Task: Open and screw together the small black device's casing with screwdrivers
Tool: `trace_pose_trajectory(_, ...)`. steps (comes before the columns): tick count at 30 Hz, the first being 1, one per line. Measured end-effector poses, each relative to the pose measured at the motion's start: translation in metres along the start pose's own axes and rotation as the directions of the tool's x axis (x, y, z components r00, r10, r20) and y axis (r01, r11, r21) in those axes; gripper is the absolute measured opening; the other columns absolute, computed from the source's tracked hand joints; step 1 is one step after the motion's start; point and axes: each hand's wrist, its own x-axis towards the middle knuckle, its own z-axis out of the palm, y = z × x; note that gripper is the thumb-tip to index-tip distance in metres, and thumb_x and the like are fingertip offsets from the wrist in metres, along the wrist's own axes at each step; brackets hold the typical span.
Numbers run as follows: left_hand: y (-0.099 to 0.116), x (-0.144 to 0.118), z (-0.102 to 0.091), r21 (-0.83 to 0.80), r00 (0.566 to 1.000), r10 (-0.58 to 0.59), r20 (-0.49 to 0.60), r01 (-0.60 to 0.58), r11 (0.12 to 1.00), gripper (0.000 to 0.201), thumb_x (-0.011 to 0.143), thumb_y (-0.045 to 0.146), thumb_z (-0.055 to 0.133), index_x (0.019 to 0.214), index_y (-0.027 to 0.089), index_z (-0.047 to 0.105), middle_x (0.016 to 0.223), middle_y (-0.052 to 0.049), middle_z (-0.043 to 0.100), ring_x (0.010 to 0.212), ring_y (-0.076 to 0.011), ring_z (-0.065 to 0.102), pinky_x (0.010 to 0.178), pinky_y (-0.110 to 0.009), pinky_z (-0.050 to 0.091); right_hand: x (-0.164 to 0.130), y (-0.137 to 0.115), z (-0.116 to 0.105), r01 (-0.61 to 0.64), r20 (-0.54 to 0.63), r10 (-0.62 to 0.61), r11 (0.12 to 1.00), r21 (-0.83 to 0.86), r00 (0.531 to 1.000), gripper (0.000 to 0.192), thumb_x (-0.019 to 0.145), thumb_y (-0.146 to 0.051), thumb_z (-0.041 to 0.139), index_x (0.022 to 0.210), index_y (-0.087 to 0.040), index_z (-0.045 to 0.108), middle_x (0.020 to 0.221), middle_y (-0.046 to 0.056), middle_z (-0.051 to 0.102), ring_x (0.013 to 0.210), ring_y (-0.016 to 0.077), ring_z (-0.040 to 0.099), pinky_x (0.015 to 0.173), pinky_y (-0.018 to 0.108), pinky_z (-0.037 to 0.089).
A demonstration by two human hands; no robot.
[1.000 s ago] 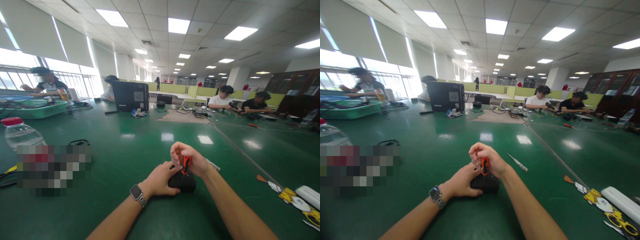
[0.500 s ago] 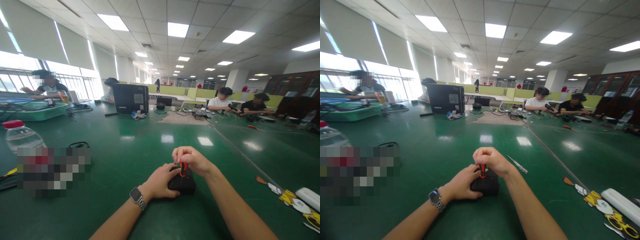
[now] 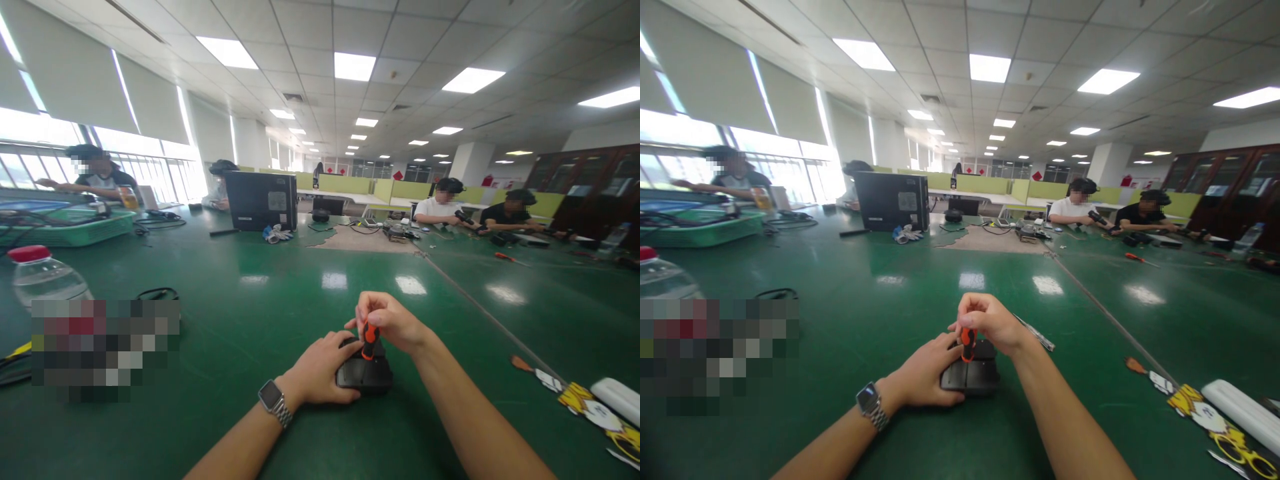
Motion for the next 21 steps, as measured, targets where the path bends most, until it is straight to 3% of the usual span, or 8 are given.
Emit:
trace_pose_trajectory(5,0.001,-0.001,0.000,-0.001,1.000,-0.013,0.004,0.013,1.000,0.085,0.062,0.046,0.079,0.137,0.034,0.041,0.136,-0.006,0.046,0.116,-0.0327,0.048,0.099,-0.045,0.042,0.000,0.004,-0.002,-0.014,0.026,0.012,0.997,0.070,1.000,0.025,0.072,-0.037,0.071,0.072,-0.016,0.058,0.064,0.001,0.067,0.056,0.0125,0.062,0.085,0.041,0.049)
trace_pose_trajectory(10,-0.001,-0.001,0.001,0.015,1.000,-0.009,0.008,0.009,1.000,0.086,0.063,0.051,0.078,0.138,0.034,0.040,0.140,-0.006,0.042,0.117,-0.0338,0.047,0.099,-0.046,0.042,0.002,0.013,-0.003,-0.027,-0.026,0.032,0.984,0.175,0.999,0.023,0.077,-0.037,0.063,0.071,-0.016,0.058,0.054,-0.002,0.061,0.046,0.0125,0.056,0.052,0.026,0.047)
trace_pose_trajectory(16,-0.003,-0.001,0.002,0.045,1.000,-0.025,-0.005,0.025,0.999,0.078,0.067,0.058,0.073,0.134,0.032,0.044,0.132,-0.007,0.048,0.110,-0.0316,0.051,0.094,-0.043,0.045,0.001,0.011,0.004,0.009,0.015,-0.012,0.986,0.164,1.000,0.023,0.075,-0.036,0.066,0.069,-0.015,0.065,0.073,0.003,0.060,0.062,0.0131,0.057,0.063,0.029,0.049)
trace_pose_trajectory(21,-0.001,0.000,0.000,0.046,0.999,-0.033,-0.002,0.033,0.998,0.075,0.067,0.054,0.074,0.133,0.032,0.045,0.125,-0.006,0.051,0.106,-0.0298,0.052,0.091,-0.040,0.046,0.000,0.008,0.007,0.017,0.056,-0.024,0.992,0.124,0.998,0.026,0.073,-0.040,0.068,0.070,-0.014,0.067,0.064,0.001,0.057,0.061,0.0138,0.055,0.061,0.028,0.048)
